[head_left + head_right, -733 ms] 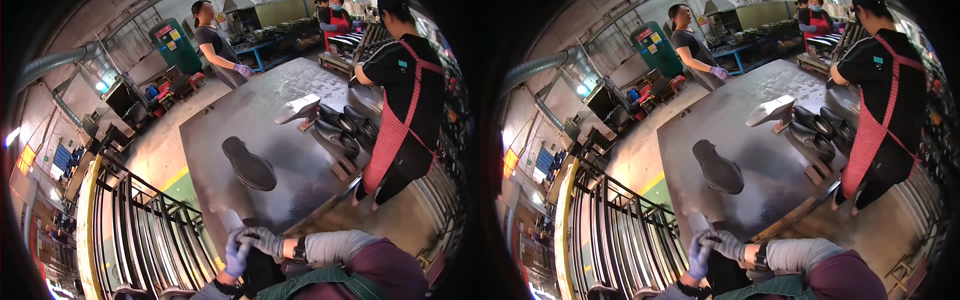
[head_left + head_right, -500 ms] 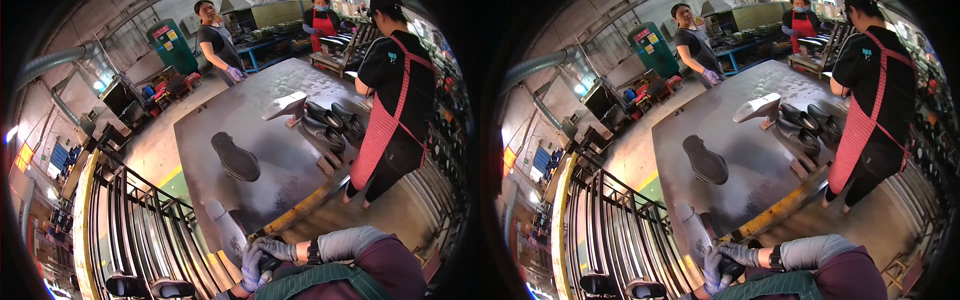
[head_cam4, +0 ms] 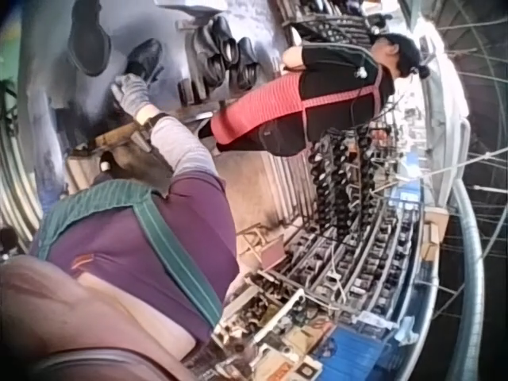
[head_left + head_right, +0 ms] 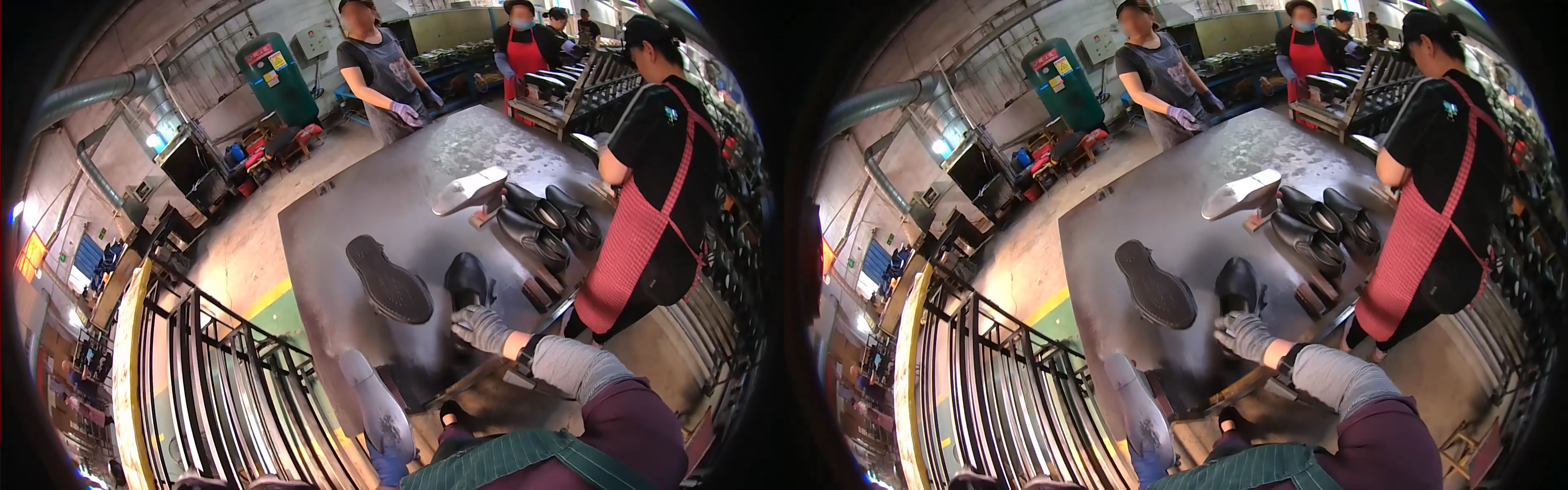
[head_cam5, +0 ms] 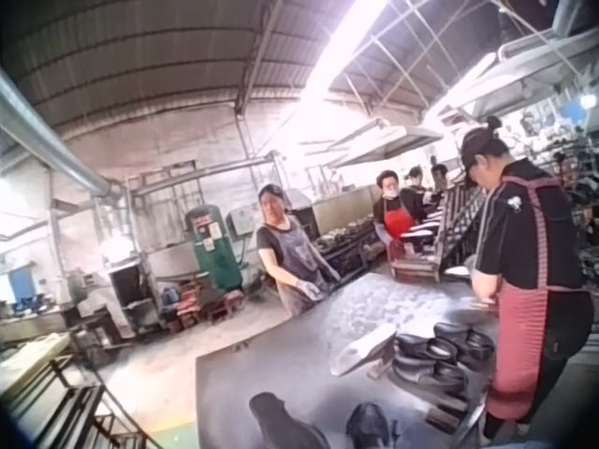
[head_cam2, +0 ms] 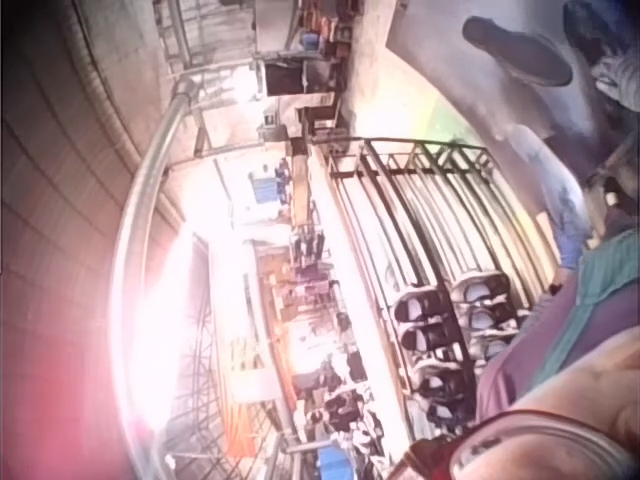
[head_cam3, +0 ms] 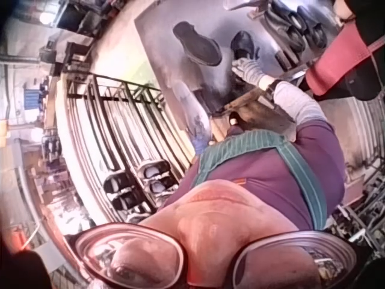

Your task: The recorder is processing manufactured shoes by inspecting them on a metal table and transferring them to storage racks in a factory finishing area.

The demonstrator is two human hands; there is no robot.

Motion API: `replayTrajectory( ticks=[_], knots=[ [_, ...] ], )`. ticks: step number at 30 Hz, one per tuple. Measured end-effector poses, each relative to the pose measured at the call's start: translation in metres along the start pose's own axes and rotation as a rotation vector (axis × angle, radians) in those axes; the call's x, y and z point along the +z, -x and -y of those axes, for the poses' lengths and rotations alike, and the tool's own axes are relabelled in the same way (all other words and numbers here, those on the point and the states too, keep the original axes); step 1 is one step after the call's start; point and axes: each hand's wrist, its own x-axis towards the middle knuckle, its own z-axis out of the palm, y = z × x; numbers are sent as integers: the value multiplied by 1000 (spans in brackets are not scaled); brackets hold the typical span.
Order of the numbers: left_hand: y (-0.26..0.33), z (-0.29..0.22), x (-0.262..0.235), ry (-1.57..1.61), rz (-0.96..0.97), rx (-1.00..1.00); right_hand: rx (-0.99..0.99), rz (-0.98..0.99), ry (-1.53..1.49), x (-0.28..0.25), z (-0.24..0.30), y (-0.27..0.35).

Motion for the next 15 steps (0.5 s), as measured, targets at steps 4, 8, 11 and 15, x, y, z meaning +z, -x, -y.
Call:
replayTrajectory(
  ticks=[4, 8, 11, 15],
  knots=[
    [-35, -41, 21, -23, 135, 189, 368, -129, -482, 41, 39, -80],
    [-99, -65, 19, -60, 256, 113, 474, 19, -1331, 67, 32, -123],
    [-153, -81, 25, -192, 353, 100, 610, 35, -1274, 64, 36, -103],
    [-213, -119, 47, -347, 478, 48, 576, 30, -1147, 36, 57, -42]
  ],
)
